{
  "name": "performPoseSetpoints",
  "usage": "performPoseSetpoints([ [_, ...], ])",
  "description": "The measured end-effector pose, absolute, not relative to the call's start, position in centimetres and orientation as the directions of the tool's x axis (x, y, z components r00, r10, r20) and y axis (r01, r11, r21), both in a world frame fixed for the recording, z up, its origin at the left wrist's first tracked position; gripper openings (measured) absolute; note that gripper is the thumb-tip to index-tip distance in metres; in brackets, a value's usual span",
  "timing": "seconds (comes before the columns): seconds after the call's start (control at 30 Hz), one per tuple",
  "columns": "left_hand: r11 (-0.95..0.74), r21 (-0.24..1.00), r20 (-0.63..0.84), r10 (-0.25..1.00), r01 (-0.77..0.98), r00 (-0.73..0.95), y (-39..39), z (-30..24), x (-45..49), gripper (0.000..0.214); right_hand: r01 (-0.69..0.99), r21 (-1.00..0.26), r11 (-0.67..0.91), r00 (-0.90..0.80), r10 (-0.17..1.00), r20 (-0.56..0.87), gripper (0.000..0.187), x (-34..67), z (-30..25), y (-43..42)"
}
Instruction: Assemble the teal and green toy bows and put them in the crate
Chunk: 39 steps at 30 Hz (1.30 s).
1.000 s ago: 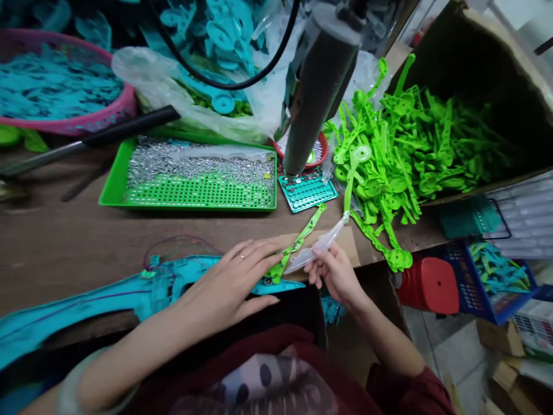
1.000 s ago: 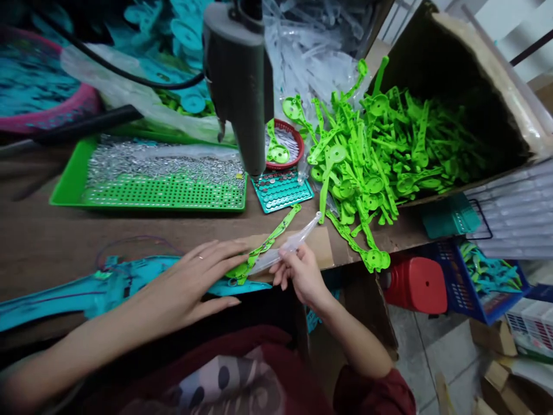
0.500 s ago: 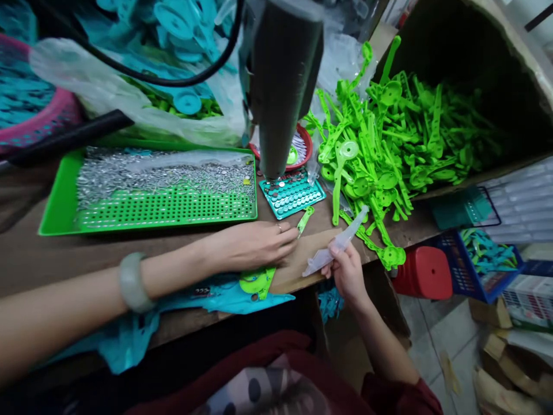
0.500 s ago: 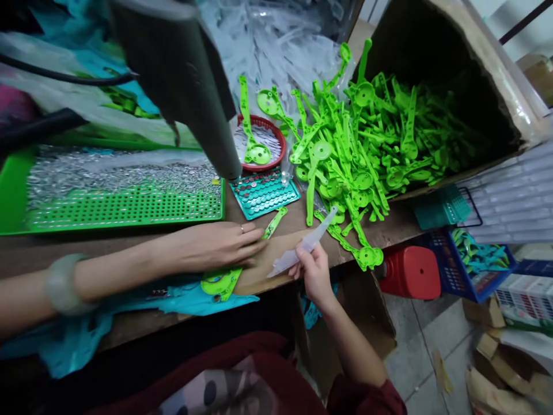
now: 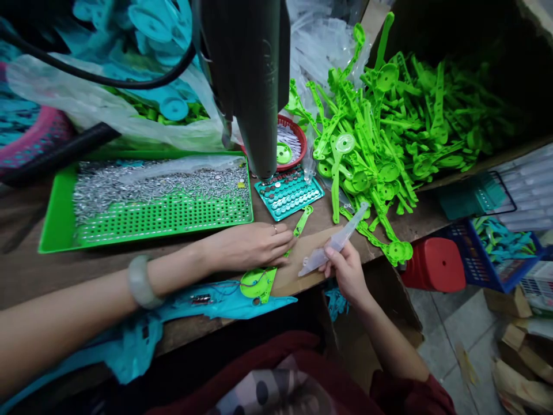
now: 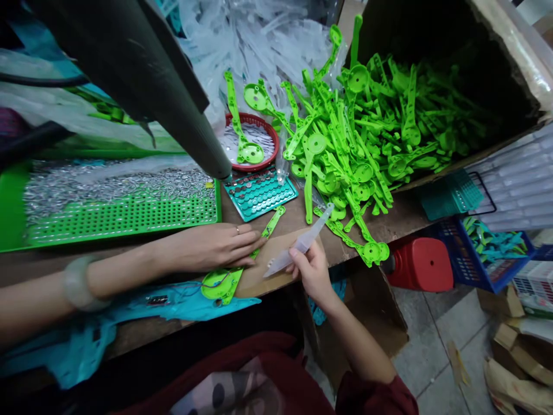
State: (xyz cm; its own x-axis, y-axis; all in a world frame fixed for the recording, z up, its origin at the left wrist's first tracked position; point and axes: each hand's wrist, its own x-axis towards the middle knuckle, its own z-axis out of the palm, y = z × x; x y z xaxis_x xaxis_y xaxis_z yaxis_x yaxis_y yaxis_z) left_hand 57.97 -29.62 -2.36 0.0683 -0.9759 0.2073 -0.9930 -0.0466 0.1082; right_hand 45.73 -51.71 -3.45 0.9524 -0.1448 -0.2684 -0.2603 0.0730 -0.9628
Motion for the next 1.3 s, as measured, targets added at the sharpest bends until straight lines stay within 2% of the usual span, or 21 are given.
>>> performPoseSetpoints([
  [0.1,0.048,-0.019,0.212,-0.976,-0.999,-0.051,-29.7,-2.6,58.0,0.036,-0.22,-0.974,-0.052,0.975,-0.057,-0.217,0.027,45.9,-2.9,-51.4],
  [0.23,0.005,0.02,0.254,-0.967,-1.0,0.0,-29.5,-3.2,57.9,0.035,-0.208,-0.971,-0.116,0.976,0.043,-0.214,0.03,46.2,-2.7,-50.8],
  [0.5,-0.039,0.123,0.351,-0.933,-0.992,0.08,-28.8,-4.4,57.6,0.031,-0.145,-0.963,-0.227,0.989,-0.016,-0.145,0.037,45.3,-3.2,-50.0],
  [0.6,-0.032,0.12,0.402,-0.912,-0.992,0.078,-28.8,-4.5,57.5,0.029,-0.132,-0.95,-0.283,0.99,0.006,-0.139,0.038,45.3,-2.7,-49.8],
  [0.77,-0.022,0.069,0.427,-0.903,-0.997,0.049,-28.8,-4.4,57.4,0.031,-0.112,-0.878,-0.466,0.979,0.1,-0.178,0.03,46.4,-1.2,-49.2],
  [0.83,-0.033,0.055,0.411,-0.91,-0.998,0.053,-28.8,-4.2,57.4,0.032,-0.16,-0.882,-0.443,0.97,0.092,-0.223,0.029,46.7,-1.1,-48.9],
  [0.93,-0.05,0.062,0.394,-0.917,-0.997,0.071,-28.8,-4.1,57.3,0.033,-0.214,-0.919,-0.33,0.971,0.031,-0.237,0.03,46.7,-1.5,-48.8],
  [1.03,-0.051,0.092,0.395,-0.915,-0.994,0.083,-28.8,-4.1,57.3,0.033,-0.131,-0.9,-0.416,0.988,0.016,-0.151,0.03,46.6,-1.4,-49.1],
  [1.1,-0.042,0.107,0.408,-0.909,-0.993,0.083,-28.8,-4.1,57.4,0.033,-0.027,-0.832,-0.554,0.99,0.103,-0.101,0.025,46.9,-0.9,-49.5],
  [1.2,-0.037,0.115,0.432,-0.898,-0.993,0.083,-28.9,-4.3,57.3,0.034,0.169,-0.679,-0.715,0.952,0.296,-0.076,0.017,48.2,0.3,-50.5],
  [1.3,-0.043,0.127,0.446,-0.89,-0.991,0.096,-28.9,-4.6,57.2,0.034,0.409,-0.452,-0.793,0.866,0.493,-0.082,0.016,49.9,1.1,-51.6],
])
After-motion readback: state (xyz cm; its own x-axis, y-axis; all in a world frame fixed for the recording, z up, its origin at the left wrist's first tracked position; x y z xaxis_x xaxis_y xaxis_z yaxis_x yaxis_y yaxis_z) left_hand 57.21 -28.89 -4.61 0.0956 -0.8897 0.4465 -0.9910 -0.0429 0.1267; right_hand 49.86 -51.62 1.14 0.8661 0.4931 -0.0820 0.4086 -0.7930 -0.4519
